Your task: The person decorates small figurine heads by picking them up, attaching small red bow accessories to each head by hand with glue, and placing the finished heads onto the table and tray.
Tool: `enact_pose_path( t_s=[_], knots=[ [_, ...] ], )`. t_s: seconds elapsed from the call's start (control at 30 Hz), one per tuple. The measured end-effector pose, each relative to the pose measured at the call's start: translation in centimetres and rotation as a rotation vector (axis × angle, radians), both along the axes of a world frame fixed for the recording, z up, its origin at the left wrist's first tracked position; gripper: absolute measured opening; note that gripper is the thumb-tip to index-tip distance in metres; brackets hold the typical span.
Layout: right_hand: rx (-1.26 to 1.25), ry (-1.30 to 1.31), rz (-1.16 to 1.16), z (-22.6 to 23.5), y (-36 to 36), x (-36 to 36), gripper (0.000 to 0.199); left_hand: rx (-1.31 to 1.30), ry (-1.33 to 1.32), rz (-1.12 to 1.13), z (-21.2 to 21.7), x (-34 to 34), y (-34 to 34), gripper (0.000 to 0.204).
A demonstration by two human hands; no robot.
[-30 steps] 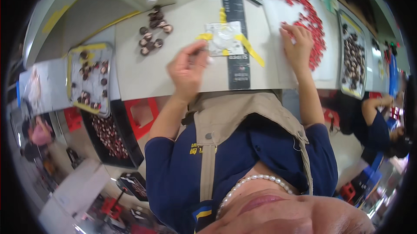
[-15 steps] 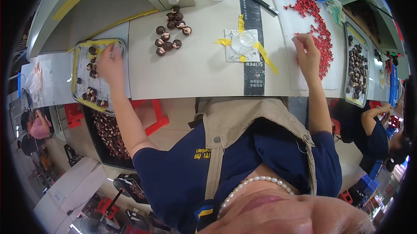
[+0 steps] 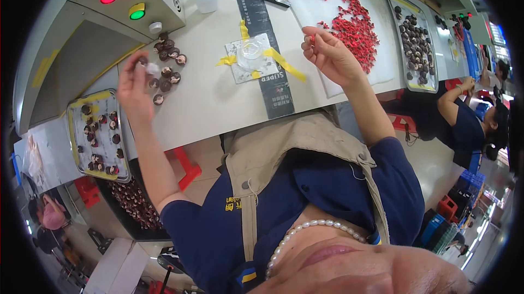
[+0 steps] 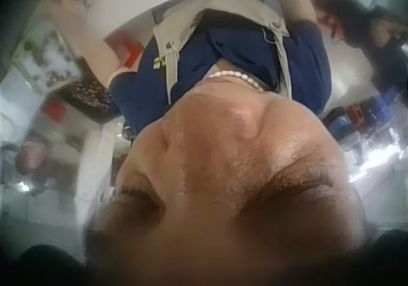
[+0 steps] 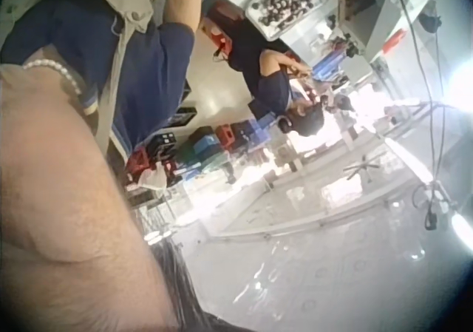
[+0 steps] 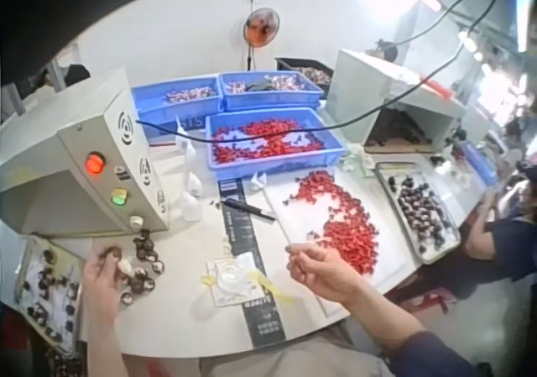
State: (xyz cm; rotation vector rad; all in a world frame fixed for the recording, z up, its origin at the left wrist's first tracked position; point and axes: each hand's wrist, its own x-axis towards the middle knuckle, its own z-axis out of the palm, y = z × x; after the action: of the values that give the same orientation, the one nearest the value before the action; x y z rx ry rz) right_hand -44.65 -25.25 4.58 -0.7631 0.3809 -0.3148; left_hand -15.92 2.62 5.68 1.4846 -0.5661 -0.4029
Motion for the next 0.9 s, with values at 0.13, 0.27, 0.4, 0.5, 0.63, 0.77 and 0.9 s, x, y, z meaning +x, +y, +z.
enact_pose_path(
  t_s=[0.13, 0.27, 0.4, 0.5, 0.63, 0.77, 0.9],
  knots=[
    [0.227, -0.106, 0.126, -1.3, -0.1, -0.2, 0.022, -0.405, 0.356, -0.238, -2.3, -6.9, -2.7, 0.032],
    [0.158, 0.038, 0.198, -1.2, 2.6, 0.2, 0.021, -0.547, 0.645, -0.301, -3.2, -12.0, -4.7, 0.034],
    [-0.209, 0.137, 0.158, 0.5, 3.3, 1.4, 0.017, -0.509, 0.804, -0.331, -2.9, -13.5, -5.6, 0.036],
    [-0.490, 0.198, 0.124, 1.1, 3.2, 2.4, 0.015, -0.456, 0.810, -0.288, -3.3, -14.0, -5.5, 0.034],
    [-0.880, 0.215, 0.042, 1.2, 3.2, 4.3, 0.013, -0.372, 0.785, -0.283, -4.2, -14.6, -5.1, 0.033],
    [-1.436, 0.216, -0.108, 1.6, 3.6, 6.2, 0.010, -0.357, 0.815, -0.322, -4.8, -15.2, -4.5, 0.033],
    [-1.591, 0.181, -0.148, 1.4, 4.4, 7.4, 0.010, -0.301, 0.821, -0.291, -4.5, -15.5, -4.4, 0.032]
  ],
)
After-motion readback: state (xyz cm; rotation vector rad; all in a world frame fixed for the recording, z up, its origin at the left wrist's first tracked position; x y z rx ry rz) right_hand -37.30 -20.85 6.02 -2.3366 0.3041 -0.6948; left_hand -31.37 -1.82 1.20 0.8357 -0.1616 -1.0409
